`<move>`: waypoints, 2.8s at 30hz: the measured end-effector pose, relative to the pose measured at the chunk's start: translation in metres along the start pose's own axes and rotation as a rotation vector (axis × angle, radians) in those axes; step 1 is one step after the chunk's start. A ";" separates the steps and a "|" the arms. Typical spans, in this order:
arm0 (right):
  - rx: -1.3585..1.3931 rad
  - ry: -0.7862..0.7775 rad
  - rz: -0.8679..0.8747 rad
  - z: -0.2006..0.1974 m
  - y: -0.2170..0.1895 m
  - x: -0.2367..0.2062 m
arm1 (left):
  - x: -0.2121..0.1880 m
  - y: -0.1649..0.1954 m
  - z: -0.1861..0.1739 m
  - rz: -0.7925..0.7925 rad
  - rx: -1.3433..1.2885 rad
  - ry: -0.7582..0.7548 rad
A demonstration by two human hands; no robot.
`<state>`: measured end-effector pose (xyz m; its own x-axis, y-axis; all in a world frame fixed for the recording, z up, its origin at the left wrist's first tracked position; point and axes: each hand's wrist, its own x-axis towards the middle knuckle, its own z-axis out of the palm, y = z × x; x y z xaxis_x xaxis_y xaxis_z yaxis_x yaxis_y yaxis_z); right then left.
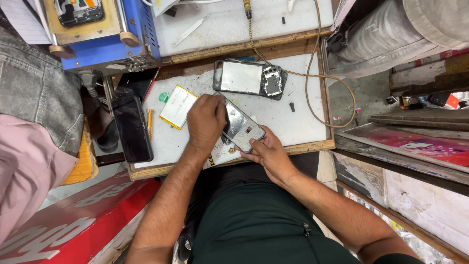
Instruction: The person uses a small metal tool to scrape adhesive residue from the back of a disassembled smartphone. They repeatedly wipe the tool on a paper packet and continue scraping different areas of the phone's back housing. The person then places the phone down and picks up another disassembled phone frame, inspecting it briefly.
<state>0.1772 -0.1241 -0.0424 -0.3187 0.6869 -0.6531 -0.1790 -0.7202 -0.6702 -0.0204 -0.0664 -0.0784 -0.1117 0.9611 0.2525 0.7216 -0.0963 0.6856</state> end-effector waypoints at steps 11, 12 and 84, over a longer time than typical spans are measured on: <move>-0.013 -0.007 -0.031 -0.002 0.001 0.001 | 0.006 0.004 -0.005 -0.024 -0.043 0.020; -0.016 -0.004 -0.021 -0.002 0.001 0.001 | 0.010 0.001 -0.006 -0.040 -0.036 0.025; -0.118 -0.139 -0.069 -0.035 -0.018 0.035 | -0.004 0.056 0.014 0.003 -0.286 -0.367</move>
<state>0.2014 -0.0836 -0.0656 -0.4366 0.7086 -0.5543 -0.0969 -0.6496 -0.7541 0.0299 -0.0725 -0.0504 0.1762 0.9838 0.0319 0.4981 -0.1170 0.8592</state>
